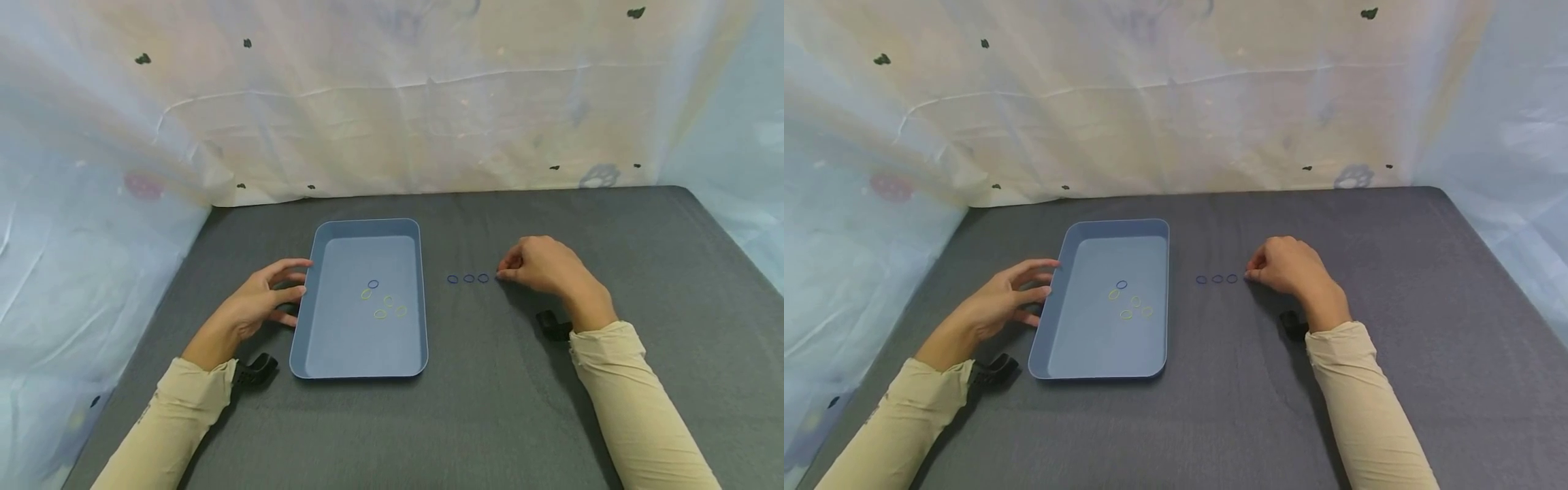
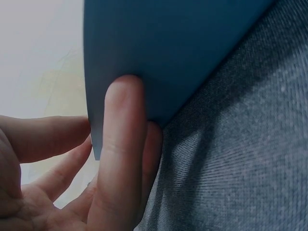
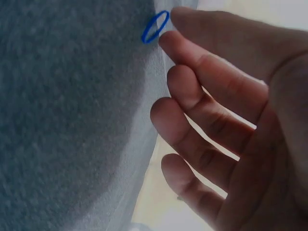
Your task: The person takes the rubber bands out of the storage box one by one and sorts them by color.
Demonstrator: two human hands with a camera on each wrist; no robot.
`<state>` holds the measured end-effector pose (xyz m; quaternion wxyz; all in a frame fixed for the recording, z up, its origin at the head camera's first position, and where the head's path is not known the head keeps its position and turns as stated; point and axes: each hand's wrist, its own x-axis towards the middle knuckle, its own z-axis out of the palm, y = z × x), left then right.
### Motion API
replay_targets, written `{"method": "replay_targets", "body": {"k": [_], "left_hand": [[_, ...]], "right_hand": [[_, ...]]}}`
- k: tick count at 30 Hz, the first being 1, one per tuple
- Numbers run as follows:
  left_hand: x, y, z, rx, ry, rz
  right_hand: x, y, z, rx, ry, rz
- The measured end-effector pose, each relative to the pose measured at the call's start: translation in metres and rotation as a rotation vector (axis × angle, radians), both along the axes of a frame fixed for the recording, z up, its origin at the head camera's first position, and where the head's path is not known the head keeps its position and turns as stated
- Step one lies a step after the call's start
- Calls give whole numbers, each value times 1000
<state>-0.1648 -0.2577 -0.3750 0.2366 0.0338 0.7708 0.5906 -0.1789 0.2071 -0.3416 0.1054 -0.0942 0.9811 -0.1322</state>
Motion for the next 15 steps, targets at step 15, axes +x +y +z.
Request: {"method": "replay_targets", "body": {"k": [15], "left_hand": [[1,1,1,5,-10,-2]], "right_hand": [[2,1,-1,-4,5,-5]]}}
